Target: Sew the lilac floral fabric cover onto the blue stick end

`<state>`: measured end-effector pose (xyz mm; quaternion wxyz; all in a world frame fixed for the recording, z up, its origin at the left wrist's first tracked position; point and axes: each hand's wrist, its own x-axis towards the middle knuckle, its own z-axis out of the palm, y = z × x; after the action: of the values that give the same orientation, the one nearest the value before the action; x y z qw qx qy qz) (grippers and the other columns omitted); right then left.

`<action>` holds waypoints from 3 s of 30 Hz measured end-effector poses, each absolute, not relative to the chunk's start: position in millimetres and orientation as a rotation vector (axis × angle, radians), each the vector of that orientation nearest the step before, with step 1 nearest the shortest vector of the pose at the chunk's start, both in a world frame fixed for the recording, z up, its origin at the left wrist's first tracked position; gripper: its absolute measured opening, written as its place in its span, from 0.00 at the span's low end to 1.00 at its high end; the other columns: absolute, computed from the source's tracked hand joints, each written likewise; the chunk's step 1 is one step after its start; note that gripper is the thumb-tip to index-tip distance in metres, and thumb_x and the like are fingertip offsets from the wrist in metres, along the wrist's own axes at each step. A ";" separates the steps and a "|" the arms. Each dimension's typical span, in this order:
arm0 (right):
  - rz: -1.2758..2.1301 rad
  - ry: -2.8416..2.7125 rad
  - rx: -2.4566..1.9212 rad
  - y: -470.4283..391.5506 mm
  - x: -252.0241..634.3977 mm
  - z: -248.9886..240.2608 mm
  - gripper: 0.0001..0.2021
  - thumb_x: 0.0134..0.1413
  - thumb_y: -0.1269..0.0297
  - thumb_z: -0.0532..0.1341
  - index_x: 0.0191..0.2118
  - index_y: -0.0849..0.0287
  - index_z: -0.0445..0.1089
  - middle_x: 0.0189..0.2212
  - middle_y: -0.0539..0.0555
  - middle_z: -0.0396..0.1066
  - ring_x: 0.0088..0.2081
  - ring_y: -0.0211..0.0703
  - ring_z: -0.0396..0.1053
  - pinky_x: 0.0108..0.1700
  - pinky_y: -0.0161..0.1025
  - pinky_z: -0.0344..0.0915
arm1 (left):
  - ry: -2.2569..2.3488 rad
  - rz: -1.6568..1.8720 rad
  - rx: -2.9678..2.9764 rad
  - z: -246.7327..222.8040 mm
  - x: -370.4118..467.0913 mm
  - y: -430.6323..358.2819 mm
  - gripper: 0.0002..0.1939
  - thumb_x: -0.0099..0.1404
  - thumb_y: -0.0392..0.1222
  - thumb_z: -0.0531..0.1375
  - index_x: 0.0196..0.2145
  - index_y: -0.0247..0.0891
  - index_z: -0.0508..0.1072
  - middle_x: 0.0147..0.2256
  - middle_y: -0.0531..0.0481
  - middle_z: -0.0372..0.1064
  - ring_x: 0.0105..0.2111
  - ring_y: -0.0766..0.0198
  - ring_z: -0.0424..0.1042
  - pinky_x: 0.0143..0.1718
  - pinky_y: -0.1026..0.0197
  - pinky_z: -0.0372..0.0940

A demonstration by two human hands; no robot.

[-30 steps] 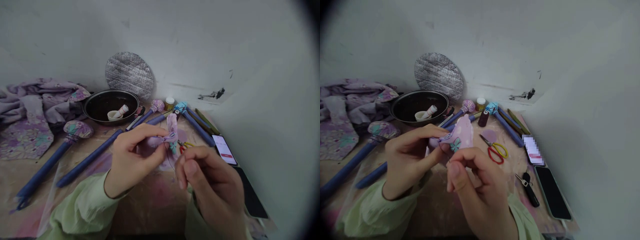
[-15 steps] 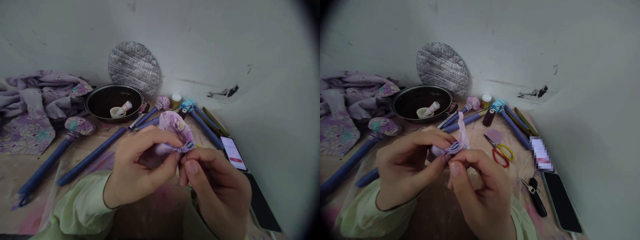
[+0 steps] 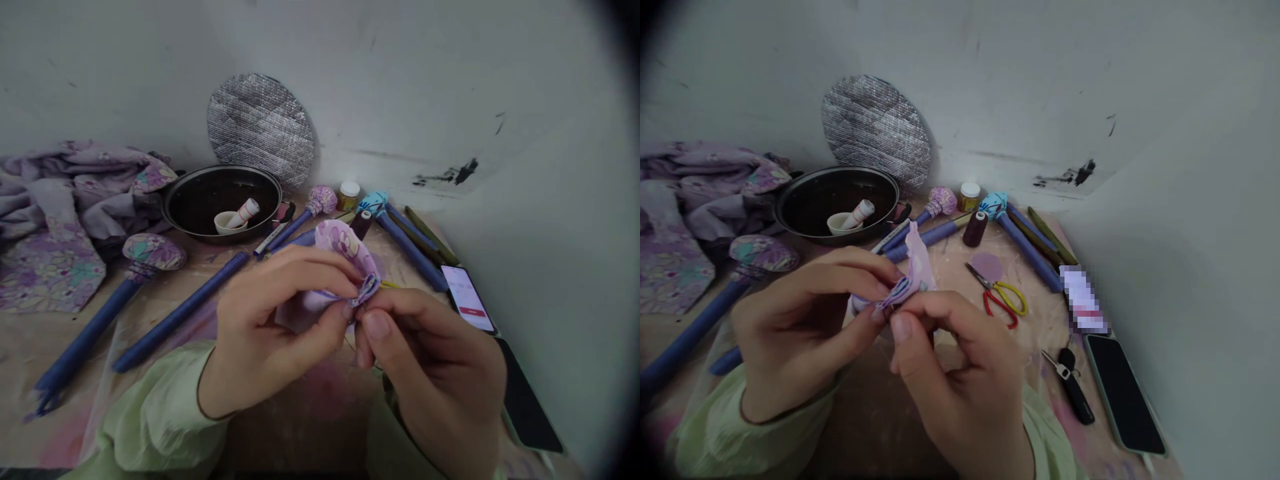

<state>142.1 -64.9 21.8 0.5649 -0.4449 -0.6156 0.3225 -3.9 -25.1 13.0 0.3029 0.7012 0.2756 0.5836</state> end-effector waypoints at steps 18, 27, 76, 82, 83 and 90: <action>0.636 -1.528 -1.170 -66.3 150.1 26.7 0.07 0.55 0.73 0.62 0.29 0.55 0.72 0.16 0.42 0.63 0.17 0.28 0.60 0.18 0.26 0.58 | 0.757 1.615 2.038 17.1 -2.2 -26.2 0.09 0.59 0.28 0.64 0.32 0.43 0.74 0.33 0.55 0.80 0.32 0.64 0.79 0.37 0.61 0.74; 0.572 -1.670 -1.234 -67.4 160.6 37.9 0.06 0.56 0.71 0.62 0.29 0.54 0.73 0.17 0.43 0.68 0.16 0.29 0.61 0.17 0.26 0.58 | 0.758 1.618 2.076 17.8 1.3 -28.6 0.10 0.59 0.28 0.64 0.31 0.44 0.74 0.32 0.54 0.81 0.31 0.62 0.80 0.41 0.58 0.77; 0.634 -1.604 -1.258 -79.6 165.9 36.2 0.08 0.55 0.75 0.62 0.33 0.53 0.75 0.20 0.40 0.74 0.20 0.26 0.70 0.24 0.21 0.66 | 0.576 1.299 1.440 10.5 10.9 -22.7 0.08 0.54 0.26 0.69 0.29 0.36 0.80 0.31 0.53 0.80 0.33 0.72 0.78 0.36 0.77 0.72; 0.607 -1.669 -1.292 -80.3 169.0 44.7 0.09 0.54 0.75 0.61 0.31 0.54 0.76 0.19 0.41 0.74 0.19 0.28 0.69 0.23 0.24 0.66 | 0.605 1.407 1.590 9.1 9.0 -32.0 0.07 0.56 0.26 0.69 0.31 0.36 0.79 0.33 0.54 0.80 0.34 0.73 0.78 0.40 0.78 0.71; 0.597 -1.695 -1.297 -80.2 170.1 46.1 0.08 0.54 0.74 0.62 0.30 0.54 0.76 0.19 0.42 0.74 0.19 0.29 0.69 0.22 0.24 0.66 | 0.607 1.423 1.628 8.1 8.7 -33.2 0.07 0.57 0.27 0.69 0.31 0.36 0.79 0.33 0.53 0.80 0.35 0.73 0.78 0.41 0.77 0.71; 0.567 -1.773 -1.288 -79.3 175.1 49.8 0.09 0.53 0.74 0.62 0.26 0.56 0.73 0.17 0.42 0.72 0.19 0.29 0.68 0.23 0.24 0.65 | 0.585 1.467 1.923 2.4 6.9 -36.1 0.06 0.63 0.27 0.65 0.36 0.36 0.76 0.38 0.51 0.78 0.40 0.70 0.77 0.46 0.73 0.70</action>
<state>175.1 -79.3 49.8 0.4249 -0.5151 -0.7091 0.2267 6.9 -36.1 2.4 0.3209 0.7318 0.2227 0.5584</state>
